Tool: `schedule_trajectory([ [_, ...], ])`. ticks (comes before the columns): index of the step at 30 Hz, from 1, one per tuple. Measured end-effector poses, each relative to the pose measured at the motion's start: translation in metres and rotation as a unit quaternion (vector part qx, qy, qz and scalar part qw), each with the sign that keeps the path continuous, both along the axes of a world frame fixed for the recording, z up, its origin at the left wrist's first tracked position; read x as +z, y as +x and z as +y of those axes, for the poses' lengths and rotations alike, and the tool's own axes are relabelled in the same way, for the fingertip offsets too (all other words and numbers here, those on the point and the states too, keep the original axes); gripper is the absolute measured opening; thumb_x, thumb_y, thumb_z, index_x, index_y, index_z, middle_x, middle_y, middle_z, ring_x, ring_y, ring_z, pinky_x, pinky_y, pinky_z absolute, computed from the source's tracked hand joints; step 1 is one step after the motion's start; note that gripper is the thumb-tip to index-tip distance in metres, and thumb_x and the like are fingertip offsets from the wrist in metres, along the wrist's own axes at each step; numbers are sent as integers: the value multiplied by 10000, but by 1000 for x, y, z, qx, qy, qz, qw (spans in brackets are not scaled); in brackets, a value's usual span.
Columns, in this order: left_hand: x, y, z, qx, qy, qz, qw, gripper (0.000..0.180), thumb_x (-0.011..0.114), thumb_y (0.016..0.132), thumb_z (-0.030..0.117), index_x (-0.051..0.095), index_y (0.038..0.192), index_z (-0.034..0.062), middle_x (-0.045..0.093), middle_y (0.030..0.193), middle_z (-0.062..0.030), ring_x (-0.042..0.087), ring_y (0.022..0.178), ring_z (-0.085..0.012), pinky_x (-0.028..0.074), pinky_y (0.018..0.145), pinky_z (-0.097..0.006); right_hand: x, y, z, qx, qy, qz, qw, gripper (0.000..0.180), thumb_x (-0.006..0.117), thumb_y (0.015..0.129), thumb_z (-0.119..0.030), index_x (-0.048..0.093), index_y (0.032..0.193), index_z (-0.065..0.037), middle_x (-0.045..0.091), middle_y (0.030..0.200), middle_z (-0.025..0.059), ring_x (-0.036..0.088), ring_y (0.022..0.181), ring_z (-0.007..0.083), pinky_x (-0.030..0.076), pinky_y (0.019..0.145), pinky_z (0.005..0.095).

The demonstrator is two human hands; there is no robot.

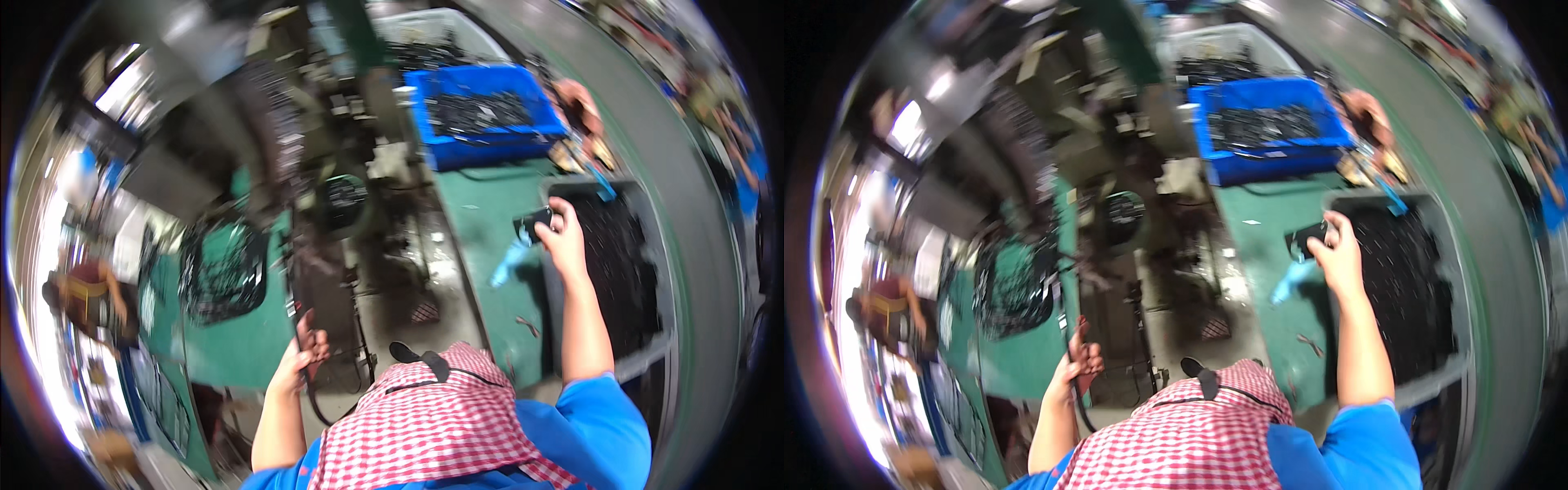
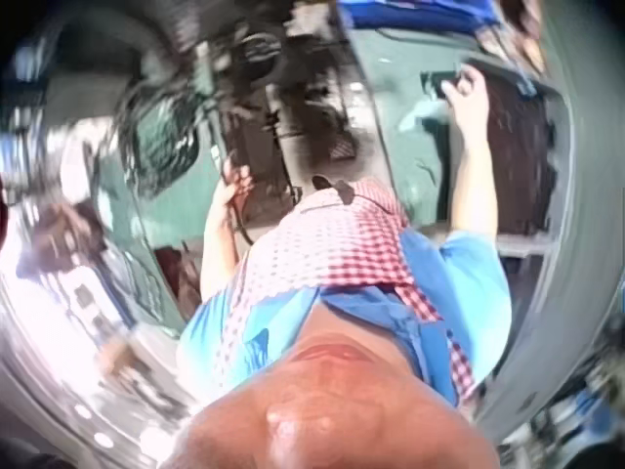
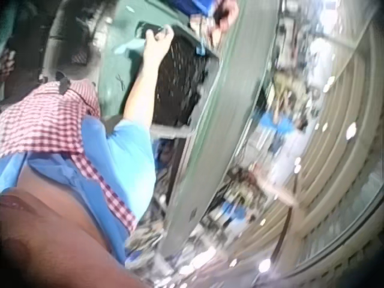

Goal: The person assembles black metal bicycle baskets by inserting small black plastic components into the basket frame using a press machine. They repeatedly pick up a basket frame, place it under the press, add a plastic piece, and then remove the assembled unit to place it on a nearby table.

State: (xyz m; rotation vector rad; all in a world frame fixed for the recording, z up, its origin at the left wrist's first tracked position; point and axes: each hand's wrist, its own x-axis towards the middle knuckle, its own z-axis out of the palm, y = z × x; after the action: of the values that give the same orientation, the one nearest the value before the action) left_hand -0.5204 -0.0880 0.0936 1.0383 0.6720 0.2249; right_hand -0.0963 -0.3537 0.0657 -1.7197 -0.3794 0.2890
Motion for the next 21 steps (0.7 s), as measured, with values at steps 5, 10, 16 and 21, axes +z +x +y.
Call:
schedule_trajectory([
  [5,-15,-14,32,-58,29,12,998,1107,768,586,474,189,1468,141,460,984,-22,445,818,-121,368,735,-248,38,-88,144,226,13,54,973,300,632,813,-25,596,1109,6,625,824,47,542,605,75,453,557,221],
  [10,-3,-37,50,-83,39,5,996,1087,761,609,539,238,1448,89,457,992,-11,429,841,-119,361,755,-255,59,-163,273,356,86,100,925,216,603,891,-116,611,1083,-18,589,794,4,515,554,66,417,495,223],
  [16,-14,-51,83,-160,32,-68,984,932,707,711,468,270,1423,53,421,995,-1,397,861,-100,357,778,-223,57,-193,339,283,118,103,946,117,599,888,-131,530,895,-37,505,703,-8,488,519,77,390,458,238],
  [21,-7,-55,93,-161,7,-60,985,926,716,689,516,308,1375,46,434,1024,-1,410,867,-104,360,778,-229,43,-170,340,319,-2,-74,945,178,581,912,-207,492,929,-53,468,657,-16,450,542,89,389,488,267],
])
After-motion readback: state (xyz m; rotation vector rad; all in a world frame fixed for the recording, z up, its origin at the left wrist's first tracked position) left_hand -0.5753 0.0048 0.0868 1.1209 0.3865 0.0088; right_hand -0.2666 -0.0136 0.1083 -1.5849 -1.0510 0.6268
